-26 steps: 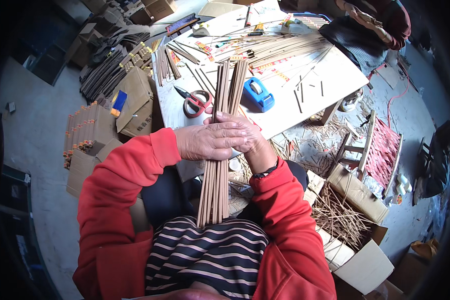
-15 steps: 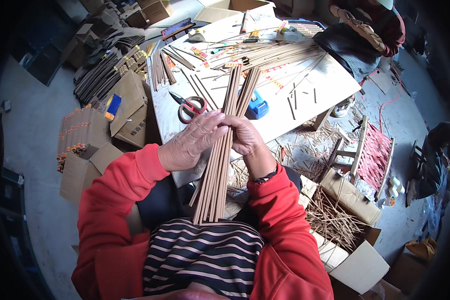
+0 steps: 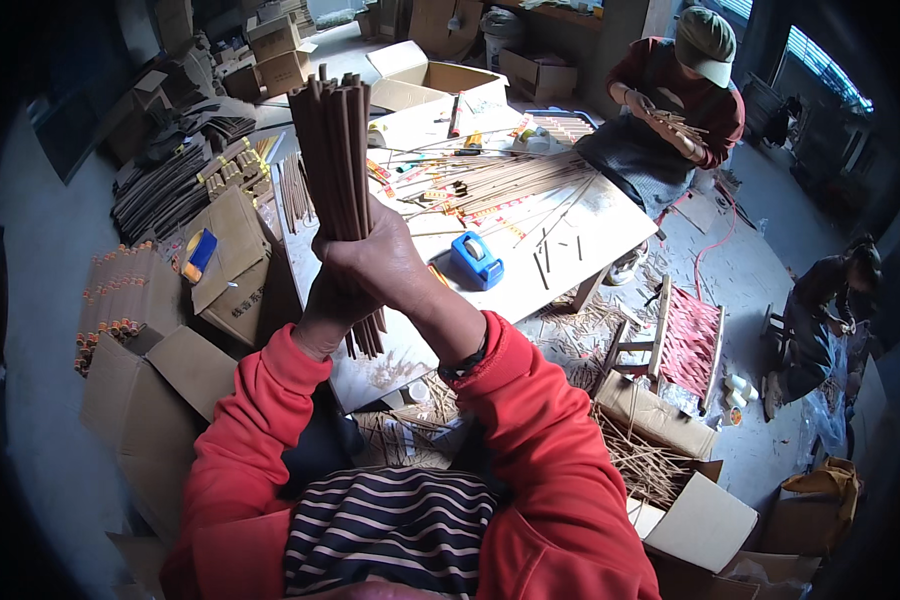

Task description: The person wraps a small paper label around a bundle of thin wooden sticks, then gathers more sticks from the table and aligns them into a larger bundle. They continue to adjust and hold the bundle while working at a cluttered table.

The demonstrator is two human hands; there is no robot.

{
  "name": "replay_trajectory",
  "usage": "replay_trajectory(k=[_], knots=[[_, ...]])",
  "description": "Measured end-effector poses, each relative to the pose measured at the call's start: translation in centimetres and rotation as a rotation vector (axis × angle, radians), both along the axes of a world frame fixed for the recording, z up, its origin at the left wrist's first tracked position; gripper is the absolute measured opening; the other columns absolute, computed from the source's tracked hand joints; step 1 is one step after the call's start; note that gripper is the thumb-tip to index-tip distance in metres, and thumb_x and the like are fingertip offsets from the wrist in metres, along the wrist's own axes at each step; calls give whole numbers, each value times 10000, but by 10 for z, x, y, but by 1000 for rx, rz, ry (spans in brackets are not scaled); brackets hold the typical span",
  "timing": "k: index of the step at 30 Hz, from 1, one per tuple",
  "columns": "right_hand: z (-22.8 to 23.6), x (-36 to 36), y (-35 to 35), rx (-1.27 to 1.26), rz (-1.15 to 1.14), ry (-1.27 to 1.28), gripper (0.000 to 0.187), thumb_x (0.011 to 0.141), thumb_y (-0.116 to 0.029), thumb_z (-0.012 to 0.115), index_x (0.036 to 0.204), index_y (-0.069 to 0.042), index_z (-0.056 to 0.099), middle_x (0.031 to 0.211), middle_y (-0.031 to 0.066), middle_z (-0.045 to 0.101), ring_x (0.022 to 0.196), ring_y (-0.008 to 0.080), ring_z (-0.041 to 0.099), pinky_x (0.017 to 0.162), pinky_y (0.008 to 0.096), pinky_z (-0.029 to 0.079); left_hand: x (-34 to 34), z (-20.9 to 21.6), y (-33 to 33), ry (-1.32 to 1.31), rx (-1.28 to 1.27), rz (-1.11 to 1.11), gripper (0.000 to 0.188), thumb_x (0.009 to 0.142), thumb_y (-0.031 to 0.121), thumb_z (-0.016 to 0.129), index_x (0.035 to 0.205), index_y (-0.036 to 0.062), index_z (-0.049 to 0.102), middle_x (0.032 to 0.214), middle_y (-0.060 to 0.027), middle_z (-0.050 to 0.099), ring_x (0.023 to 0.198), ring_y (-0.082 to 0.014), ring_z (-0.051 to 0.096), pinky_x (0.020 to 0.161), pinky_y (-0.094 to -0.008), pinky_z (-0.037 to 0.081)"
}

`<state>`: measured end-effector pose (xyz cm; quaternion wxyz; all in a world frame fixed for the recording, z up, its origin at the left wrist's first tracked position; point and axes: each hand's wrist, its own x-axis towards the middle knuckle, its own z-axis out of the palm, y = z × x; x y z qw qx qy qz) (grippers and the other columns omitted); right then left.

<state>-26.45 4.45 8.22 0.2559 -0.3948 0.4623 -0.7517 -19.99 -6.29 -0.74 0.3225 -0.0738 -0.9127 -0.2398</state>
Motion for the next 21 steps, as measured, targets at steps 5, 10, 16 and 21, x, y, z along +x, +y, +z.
replay_trajectory(k=[5,10,16,21], knots=[[-38,22,-21,68,80,72,253,692,-34,662,927,-20,569,822,26,604,779,110,572,734,259,463,2,-57,-31,22,-27,208,655,716,242,705,1224,39,345,1135,-90,478,1071,-222,488,883,-323,417],[-45,34,-32,118,98,123,433,651,3,620,1067,-28,503,845,32,573,796,109,552,749,261,459,16,-55,-28,60,340,31,599,812,289,596,1275,44,307,1207,-104,423,1135,-204,435,923,-332,394],[-60,35,-44,138,54,100,473,638,-12,639,1091,-16,505,833,29,579,792,101,541,743,255,453,19,-41,-27,96,474,-3,594,818,282,593,1279,44,304,1212,-109,419,1137,-198,434,930,-333,392],[-52,42,-35,86,27,200,380,658,-73,670,1009,-30,528,818,55,591,786,109,539,726,265,446,23,-41,-24,92,528,-30,590,824,276,591,1283,44,301,1216,-113,416,1139,-193,434,936,-333,390]])
